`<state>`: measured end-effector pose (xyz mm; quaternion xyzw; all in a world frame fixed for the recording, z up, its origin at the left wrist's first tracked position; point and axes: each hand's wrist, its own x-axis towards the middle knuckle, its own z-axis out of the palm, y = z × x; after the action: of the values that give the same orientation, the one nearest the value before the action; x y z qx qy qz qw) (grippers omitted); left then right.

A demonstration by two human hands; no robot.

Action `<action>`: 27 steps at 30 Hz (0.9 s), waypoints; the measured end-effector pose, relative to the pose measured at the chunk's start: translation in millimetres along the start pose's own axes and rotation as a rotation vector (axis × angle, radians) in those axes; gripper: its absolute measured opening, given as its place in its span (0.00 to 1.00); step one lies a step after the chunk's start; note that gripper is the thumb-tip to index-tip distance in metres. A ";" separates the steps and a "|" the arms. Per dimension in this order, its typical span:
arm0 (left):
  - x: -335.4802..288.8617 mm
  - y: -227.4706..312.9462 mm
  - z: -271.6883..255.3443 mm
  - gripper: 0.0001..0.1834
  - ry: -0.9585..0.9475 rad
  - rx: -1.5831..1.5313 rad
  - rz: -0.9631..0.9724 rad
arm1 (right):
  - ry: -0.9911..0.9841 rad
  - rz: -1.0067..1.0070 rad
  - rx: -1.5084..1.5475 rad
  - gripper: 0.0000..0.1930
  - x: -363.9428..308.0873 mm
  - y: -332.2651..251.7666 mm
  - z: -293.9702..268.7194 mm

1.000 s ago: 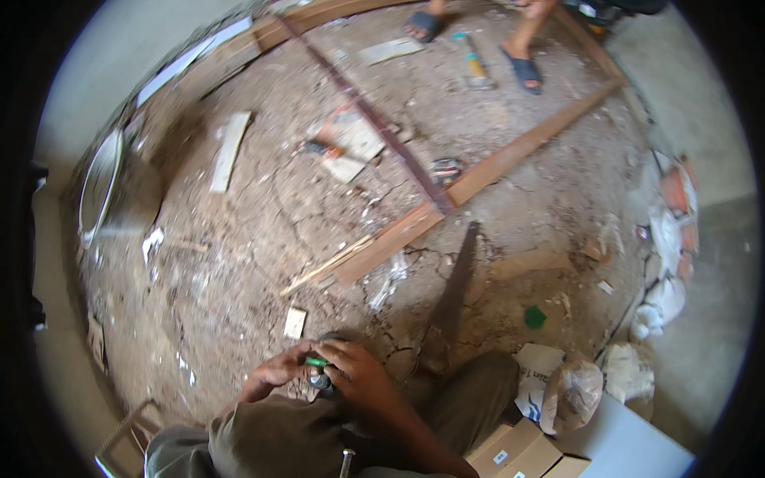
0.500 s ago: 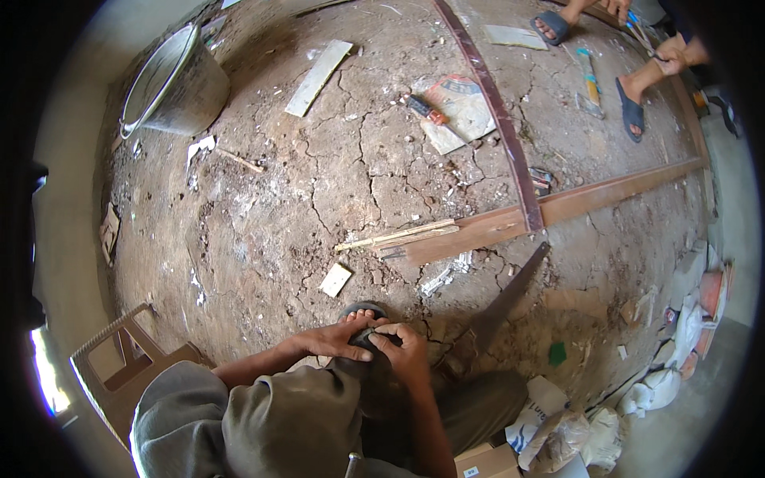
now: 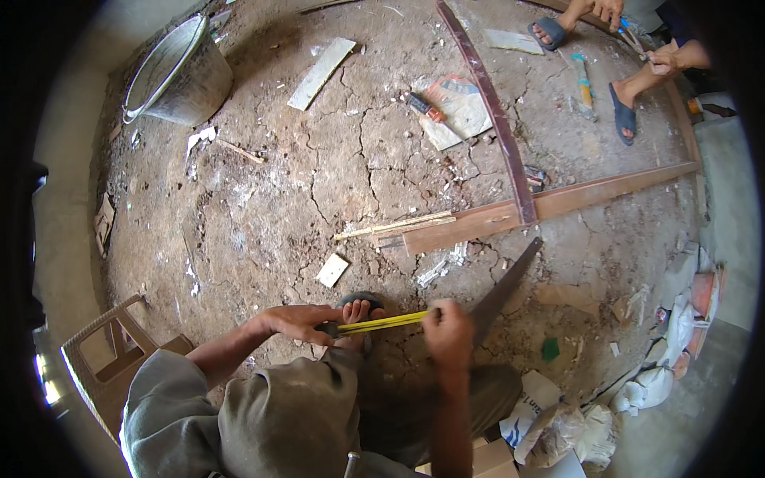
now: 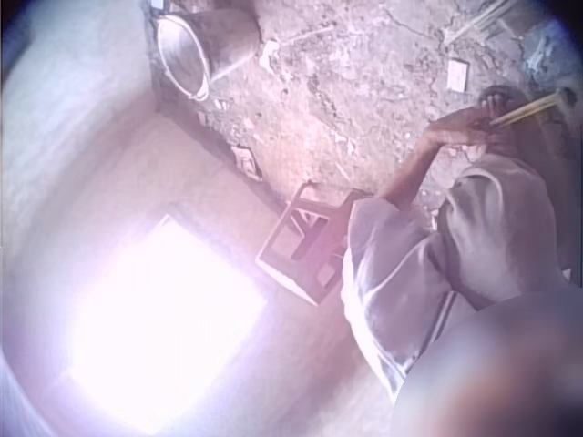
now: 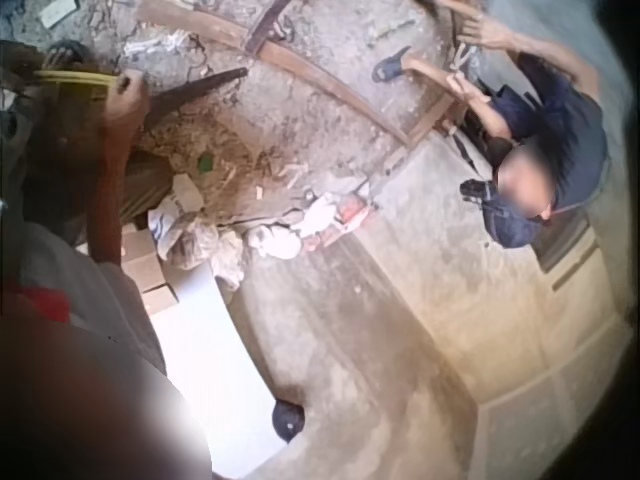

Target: The person measures and cuts a small wooden block to fit a larger wooden frame on the floor. They use a tape measure, hand saw, and screwdriver to cut the block and attach it to the frame with screws.

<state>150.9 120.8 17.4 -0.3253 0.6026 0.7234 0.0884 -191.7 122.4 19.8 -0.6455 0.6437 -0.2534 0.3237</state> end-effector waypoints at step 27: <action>6.1 -3.7 27.9 0.20 0.337 -0.175 0.121 | 0.587 0.491 1.281 0.19 36.8 -32.8 17.3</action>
<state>137.9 146.0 12.6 -0.4115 0.5620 0.7123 -0.0858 -155.4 86.1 29.4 -0.0739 0.5555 -0.6612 0.4988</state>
